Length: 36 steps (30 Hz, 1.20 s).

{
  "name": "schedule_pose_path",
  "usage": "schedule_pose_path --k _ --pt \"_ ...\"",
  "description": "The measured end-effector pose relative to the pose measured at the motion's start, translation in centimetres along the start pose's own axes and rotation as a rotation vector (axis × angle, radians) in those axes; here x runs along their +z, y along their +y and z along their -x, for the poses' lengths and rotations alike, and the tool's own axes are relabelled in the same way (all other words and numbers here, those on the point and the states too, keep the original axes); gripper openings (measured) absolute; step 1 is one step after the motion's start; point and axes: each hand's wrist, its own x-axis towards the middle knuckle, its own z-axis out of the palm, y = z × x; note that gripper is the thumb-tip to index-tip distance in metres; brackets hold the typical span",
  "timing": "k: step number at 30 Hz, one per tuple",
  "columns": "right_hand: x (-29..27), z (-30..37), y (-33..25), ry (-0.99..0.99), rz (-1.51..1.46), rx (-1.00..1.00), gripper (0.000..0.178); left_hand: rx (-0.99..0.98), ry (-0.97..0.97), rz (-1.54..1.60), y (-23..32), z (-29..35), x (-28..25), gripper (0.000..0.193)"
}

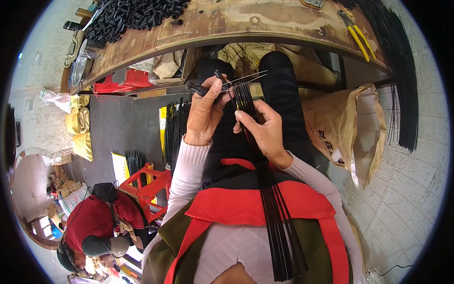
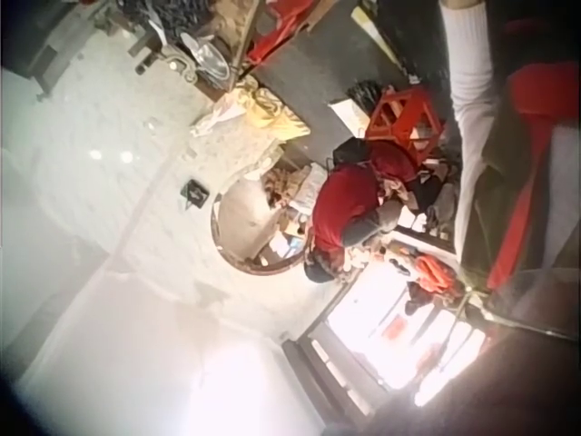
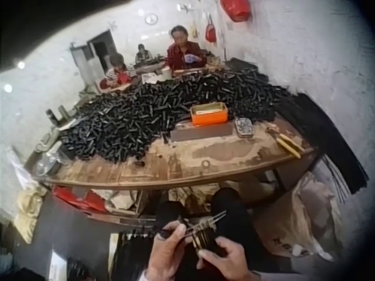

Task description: Assembling black tubing and wire components at a factory workbench using pliers.

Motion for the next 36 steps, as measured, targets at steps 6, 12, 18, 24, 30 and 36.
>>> schedule_pose_path --k 6,12,18,24,30,36 --pt "0.2 -0.1 -0.2 0.007 -0.001 0.03 0.014 -0.029 -0.018 0.029 0.2 0.1 0.0 0.022" --pt "0.3 0.1 0.0 0.02 0.036 -0.006 0.016 -0.04 -0.017 0.065 0.3 0.1 -0.1 0.023" --pt "0.5 0.3 -0.3 0.015 0.095 -0.026 0.018 -0.054 -0.045 0.073 0.4 0.8 -0.2 0.024" --pt "0.3 0.1 0.2 0.028 0.054 -0.033 0.019 -0.106 0.025 0.169 0.2 1.8 1.0 0.028" --pt "0.7 0.6 -0.6 0.015 0.118 -0.029 0.013 0.038 0.017 -0.053 0.3 2.7 0.7 0.033" --pt "0.4 -0.5 -2.6 -0.056 0.162 -0.009 0.018 0.072 0.013 -0.081 0.5 2.9 1.2 0.033"
